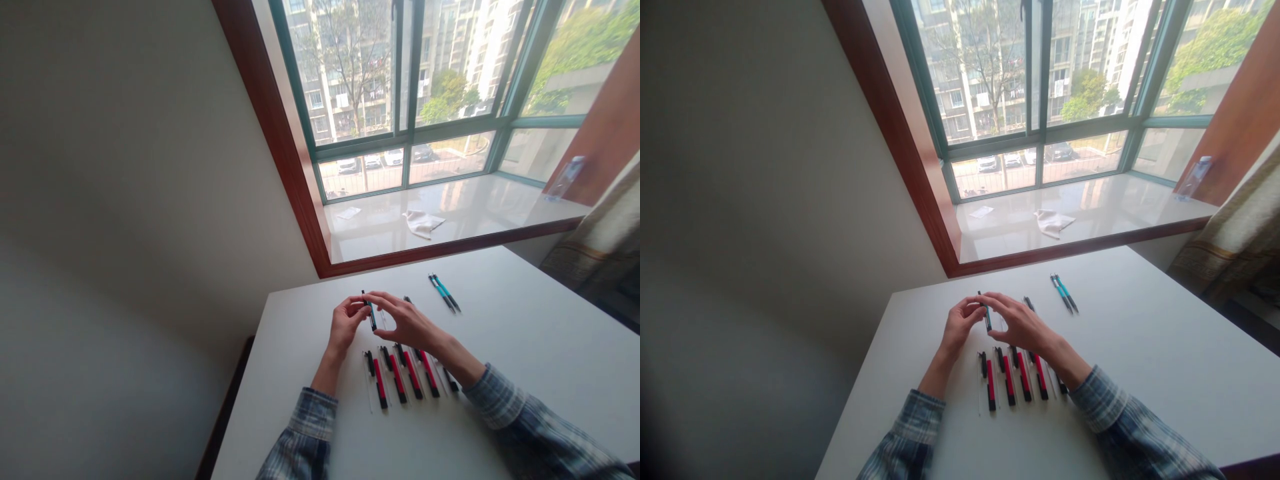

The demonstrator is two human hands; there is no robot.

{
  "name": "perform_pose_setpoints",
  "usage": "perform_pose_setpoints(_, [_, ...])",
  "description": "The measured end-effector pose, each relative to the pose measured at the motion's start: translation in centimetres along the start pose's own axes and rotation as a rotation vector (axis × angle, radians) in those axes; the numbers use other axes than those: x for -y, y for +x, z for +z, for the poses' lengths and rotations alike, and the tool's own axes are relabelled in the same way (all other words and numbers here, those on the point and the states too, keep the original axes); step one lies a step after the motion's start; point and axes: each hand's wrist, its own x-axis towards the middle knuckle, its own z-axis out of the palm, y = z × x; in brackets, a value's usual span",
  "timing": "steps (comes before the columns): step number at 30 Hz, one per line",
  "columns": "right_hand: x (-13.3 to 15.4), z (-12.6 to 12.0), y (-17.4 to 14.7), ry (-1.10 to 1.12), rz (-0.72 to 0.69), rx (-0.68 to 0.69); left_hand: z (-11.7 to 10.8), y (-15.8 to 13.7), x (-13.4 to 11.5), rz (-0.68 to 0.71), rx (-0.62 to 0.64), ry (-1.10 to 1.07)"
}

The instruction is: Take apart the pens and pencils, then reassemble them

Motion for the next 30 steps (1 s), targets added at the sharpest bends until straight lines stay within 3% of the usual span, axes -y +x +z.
perform_pose_setpoints(7, [-2.5,-0.3,-0.6,-0.153,0.176,-0.126,-0.3,0.3,0.5,0.024,-0.077,-0.017])
perform_pose_setpoints(12, [-4.3,0.1,-1.3,-0.219,0.27,-0.013,-0.2,0.5,0.6,0.071,-0.098,-0.017])
perform_pose_setpoints(19, [-4.0,0.5,-1.2,-0.2,0.249,0.046,-0.2,0.4,0.4,0.084,-0.075,0.019])
perform_pose_setpoints(30, [-3.0,0.1,-0.7,0.031,0.287,-0.17,-0.1,0.1,0.3,0.138,-0.106,0.283])
